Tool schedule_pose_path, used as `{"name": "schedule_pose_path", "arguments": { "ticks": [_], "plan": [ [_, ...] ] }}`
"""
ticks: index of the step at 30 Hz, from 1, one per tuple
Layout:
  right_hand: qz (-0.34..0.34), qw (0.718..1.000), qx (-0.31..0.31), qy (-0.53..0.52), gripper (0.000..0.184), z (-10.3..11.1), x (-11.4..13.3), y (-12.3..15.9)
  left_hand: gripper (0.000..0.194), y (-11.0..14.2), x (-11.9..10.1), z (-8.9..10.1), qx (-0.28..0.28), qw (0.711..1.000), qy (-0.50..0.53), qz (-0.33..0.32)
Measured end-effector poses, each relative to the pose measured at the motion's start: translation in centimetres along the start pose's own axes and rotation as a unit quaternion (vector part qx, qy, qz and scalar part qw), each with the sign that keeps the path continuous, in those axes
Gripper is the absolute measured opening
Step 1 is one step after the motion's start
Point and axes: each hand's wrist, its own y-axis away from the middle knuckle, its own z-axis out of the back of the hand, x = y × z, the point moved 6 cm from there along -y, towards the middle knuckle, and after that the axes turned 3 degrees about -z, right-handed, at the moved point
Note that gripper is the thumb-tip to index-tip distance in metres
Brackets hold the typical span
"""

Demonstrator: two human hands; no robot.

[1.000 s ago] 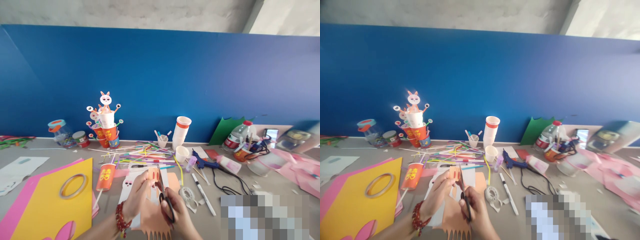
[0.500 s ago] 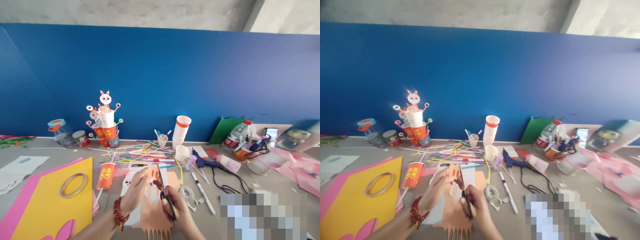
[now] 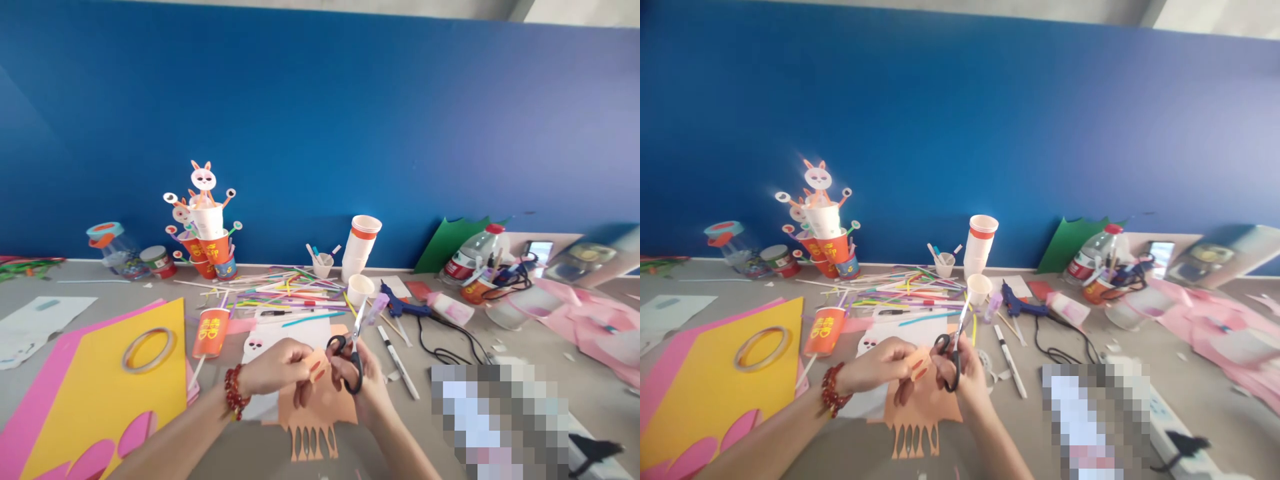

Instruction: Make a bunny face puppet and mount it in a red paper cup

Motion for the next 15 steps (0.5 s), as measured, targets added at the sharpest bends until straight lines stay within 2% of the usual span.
{"name": "schedule_pose_path", "arguments": {
  "ticks": [2,8,10,12,15],
  "plan": [
    [-0.009,1.0,0.018,0.002,0.029,-0.3,0.0,0.0,0.013,0.0,0.7,0.0,0.013,1.0,-0.015,0.015],
    [-0.017,0.999,0.02,0.025,0.03,-0.4,0.1,0.1,0.011,-0.2,1.3,0.8,-0.007,0.998,-0.053,0.031],
    [-0.018,0.999,0.022,0.023,0.033,-0.4,-0.1,0.0,0.012,-0.3,1.0,1.1,-0.038,0.998,-0.038,0.019],
    [-0.02,1.0,0.013,0.009,0.032,-0.3,-0.4,-0.1,0.016,-0.4,0.5,1.5,-0.093,0.996,-0.005,-0.015],
    [-0.022,0.999,-0.031,-0.02,0.03,0.3,-0.9,-0.2,0.02,-0.4,0.2,1.9,-0.164,0.982,0.039,-0.085]
  ]
}}
